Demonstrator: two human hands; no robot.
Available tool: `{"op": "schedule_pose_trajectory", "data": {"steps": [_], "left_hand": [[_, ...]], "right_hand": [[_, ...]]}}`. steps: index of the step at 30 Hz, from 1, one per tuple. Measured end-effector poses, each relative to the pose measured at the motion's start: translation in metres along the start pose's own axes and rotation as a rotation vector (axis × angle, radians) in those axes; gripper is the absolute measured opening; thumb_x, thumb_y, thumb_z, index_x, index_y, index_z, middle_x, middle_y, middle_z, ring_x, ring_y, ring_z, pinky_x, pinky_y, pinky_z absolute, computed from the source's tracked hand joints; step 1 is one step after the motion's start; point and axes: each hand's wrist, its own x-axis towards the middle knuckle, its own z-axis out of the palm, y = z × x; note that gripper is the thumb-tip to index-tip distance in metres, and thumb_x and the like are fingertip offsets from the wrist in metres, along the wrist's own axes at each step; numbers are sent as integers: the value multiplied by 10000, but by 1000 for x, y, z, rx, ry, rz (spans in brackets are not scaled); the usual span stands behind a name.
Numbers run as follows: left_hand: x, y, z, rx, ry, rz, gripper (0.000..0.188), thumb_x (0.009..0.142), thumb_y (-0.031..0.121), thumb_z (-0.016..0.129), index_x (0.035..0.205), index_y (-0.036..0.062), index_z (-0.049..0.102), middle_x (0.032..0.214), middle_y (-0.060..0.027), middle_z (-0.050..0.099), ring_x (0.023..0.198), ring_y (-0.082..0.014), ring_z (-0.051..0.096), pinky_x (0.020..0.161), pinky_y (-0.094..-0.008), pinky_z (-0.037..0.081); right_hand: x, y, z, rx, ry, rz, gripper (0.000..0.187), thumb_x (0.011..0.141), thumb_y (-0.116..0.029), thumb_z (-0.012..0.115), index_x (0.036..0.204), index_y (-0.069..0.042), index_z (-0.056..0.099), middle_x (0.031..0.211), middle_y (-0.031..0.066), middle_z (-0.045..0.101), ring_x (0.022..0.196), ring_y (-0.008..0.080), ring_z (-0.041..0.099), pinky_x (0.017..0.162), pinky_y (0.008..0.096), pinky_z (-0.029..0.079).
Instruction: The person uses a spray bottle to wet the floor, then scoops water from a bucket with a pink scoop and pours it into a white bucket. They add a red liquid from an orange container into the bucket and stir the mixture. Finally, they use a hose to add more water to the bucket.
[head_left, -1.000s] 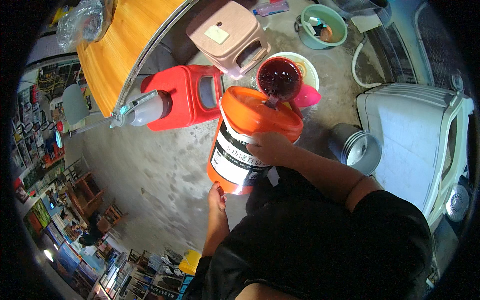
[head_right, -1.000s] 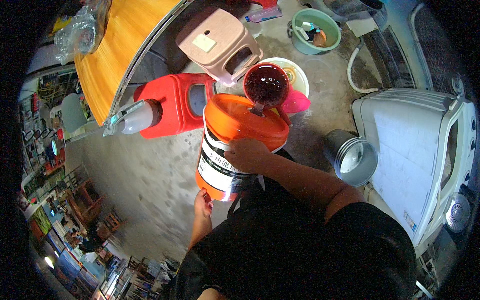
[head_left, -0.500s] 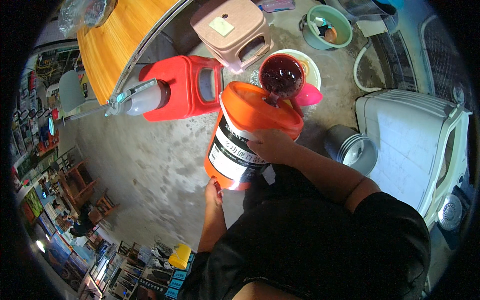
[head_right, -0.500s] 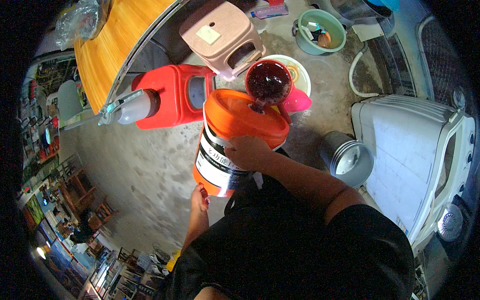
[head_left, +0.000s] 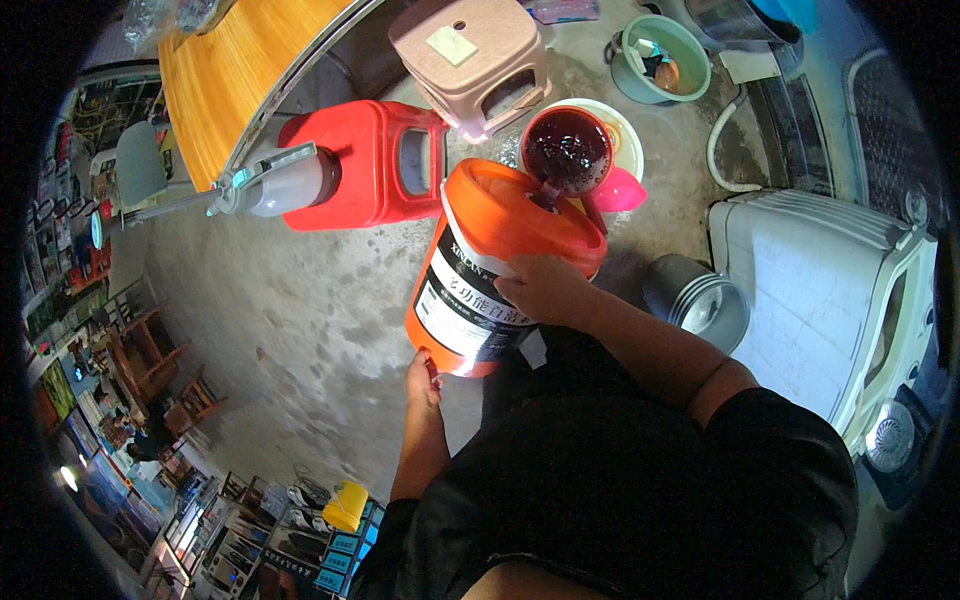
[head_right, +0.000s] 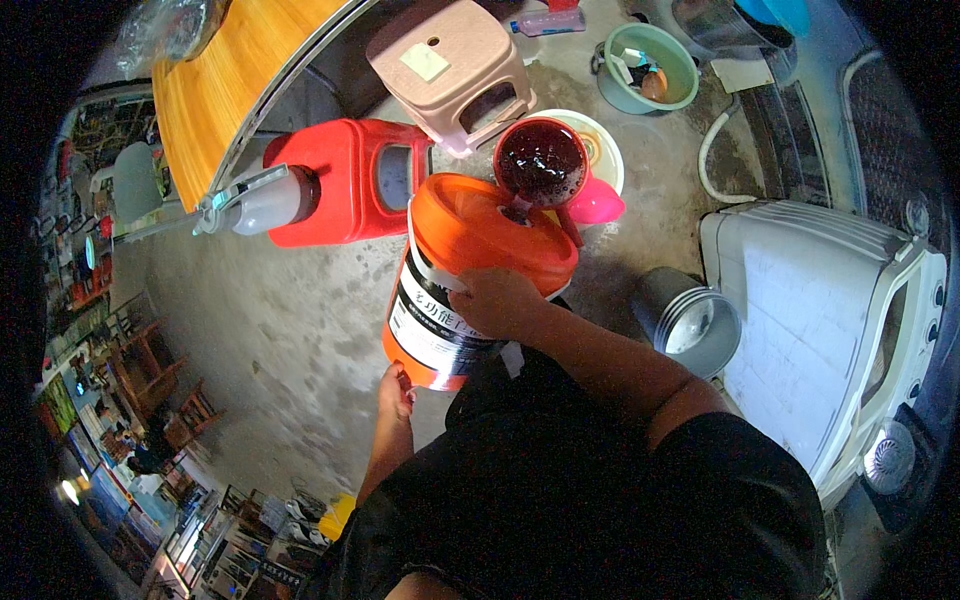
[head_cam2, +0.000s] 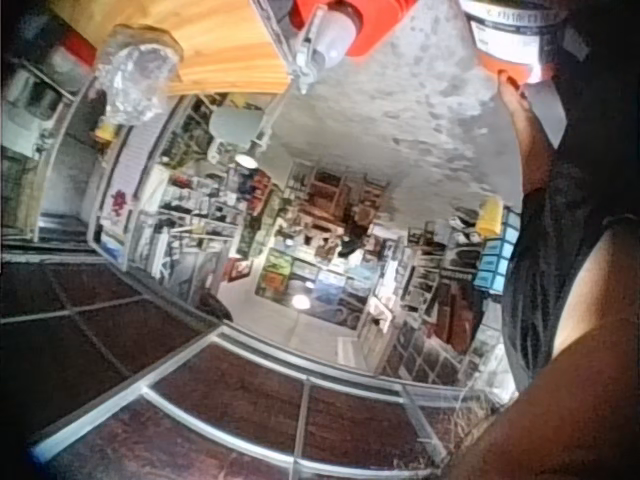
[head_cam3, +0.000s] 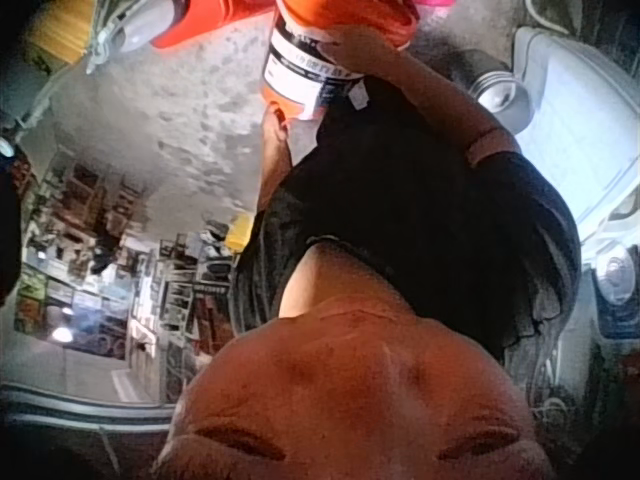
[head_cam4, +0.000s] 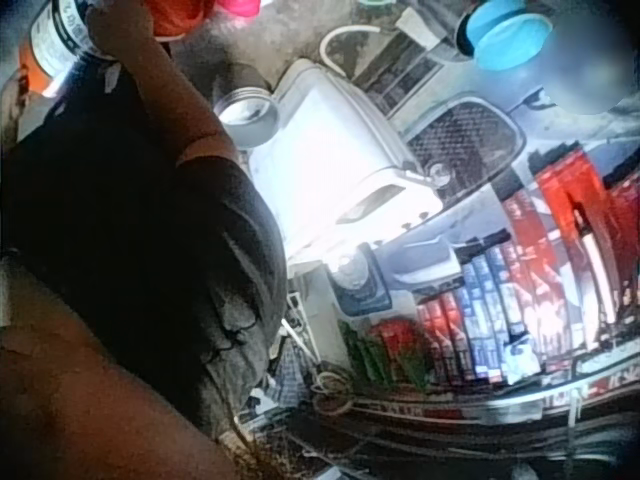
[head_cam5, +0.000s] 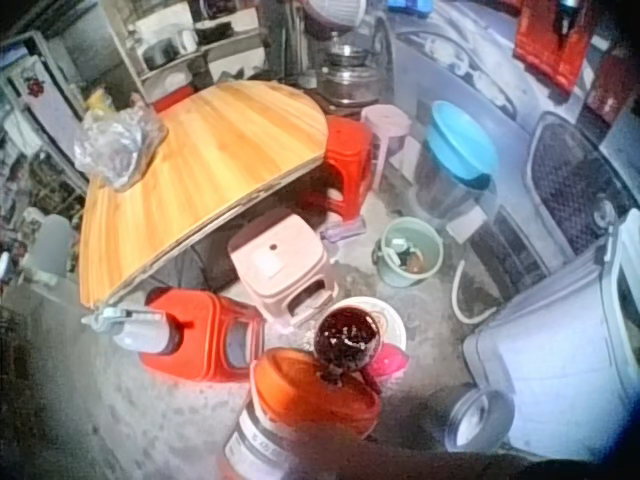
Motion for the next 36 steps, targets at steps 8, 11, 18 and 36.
{"op": "schedule_pose_trajectory", "data": {"steps": [8, 11, 18, 36], "left_hand": [[-13, 5, 4, -12, 12, 14, 171, 836, 321, 594, 939, 186, 608, 733, 57, 564, 595, -118, 511, 452, -263, 298], [-16, 8, 8, -4, 32, 18, 165, 840, 321, 594, 926, 181, 617, 718, 57, 554, 585, -115, 509, 455, -264, 295], [-19, 8, 7, 57, 35, 6, 233, 836, 384, 577, 1011, 234, 610, 800, 87, 596, 651, -96, 505, 515, -275, 290], [89, -36, 8, -91, 13, -19, 387, 874, 561, 460, 1002, 219, 589, 774, 48, 621, 562, -135, 477, 501, -305, 273]], "right_hand": [[1, -3, 1, -17, 24, 21, 342, 912, -336, 511, 837, -16, 606, 760, 234, 641, 734, 419, 643, 685, 512, 504], [2, -3, 0, 6, -10, 47, 344, 913, -337, 512, 836, -17, 616, 769, 236, 644, 739, 420, 644, 687, 511, 502], [5, -1, 4, 0, 1, 3, 362, 912, -333, 504, 826, 1, 617, 774, 253, 639, 753, 433, 640, 706, 524, 497], [6, -6, 27, -257, -76, -280, 247, 910, -202, 530, 808, 18, 575, 776, 205, 596, 756, 382, 629, 670, 472, 504]]}}
